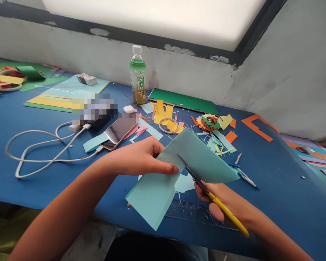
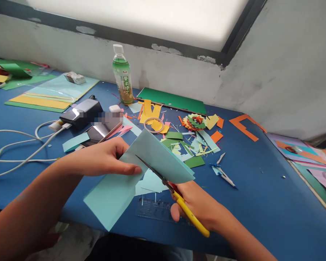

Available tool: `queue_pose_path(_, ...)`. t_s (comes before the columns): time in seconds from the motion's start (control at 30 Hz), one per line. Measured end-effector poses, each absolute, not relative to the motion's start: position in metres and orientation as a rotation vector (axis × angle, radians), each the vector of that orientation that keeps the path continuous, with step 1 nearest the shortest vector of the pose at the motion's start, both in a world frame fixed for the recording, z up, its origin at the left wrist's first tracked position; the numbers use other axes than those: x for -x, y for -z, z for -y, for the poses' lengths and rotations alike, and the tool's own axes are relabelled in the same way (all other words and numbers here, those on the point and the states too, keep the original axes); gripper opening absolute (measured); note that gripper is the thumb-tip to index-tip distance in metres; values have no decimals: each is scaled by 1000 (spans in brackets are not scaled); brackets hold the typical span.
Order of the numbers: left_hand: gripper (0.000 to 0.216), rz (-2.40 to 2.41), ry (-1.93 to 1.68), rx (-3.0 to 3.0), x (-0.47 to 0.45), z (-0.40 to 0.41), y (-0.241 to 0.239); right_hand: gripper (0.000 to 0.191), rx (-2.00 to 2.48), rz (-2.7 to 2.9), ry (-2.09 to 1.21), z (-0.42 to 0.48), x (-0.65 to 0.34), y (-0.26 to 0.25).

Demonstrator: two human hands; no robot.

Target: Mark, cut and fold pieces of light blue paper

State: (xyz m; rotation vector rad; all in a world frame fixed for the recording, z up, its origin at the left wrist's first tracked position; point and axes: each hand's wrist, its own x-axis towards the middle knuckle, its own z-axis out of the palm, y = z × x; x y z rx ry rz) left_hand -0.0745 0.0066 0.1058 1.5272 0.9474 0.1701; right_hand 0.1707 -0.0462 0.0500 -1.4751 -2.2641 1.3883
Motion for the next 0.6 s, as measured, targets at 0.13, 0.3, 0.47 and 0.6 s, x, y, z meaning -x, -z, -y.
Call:
queue_pose_path(0.13, 31, -937, -127, -1535, 77, -9, -106, 14, 1517, 2261, -1395, 48, -173, -56)
queue_pose_path(0.3, 29, -942, -114, -1539, 77, -9, -107, 14, 1503, 2214, -1525, 49, -176, -63)
queue_pose_path(0.47, 31, -923, -129, -1493, 78, -9, -106, 15, 1539, 2240, -1546, 50, -179, -63)
queue_pose_path(0.6, 30, -921, -176, -1490, 79, -9, -105, 17, 1550, 2238, -1595, 50, -181, -57)
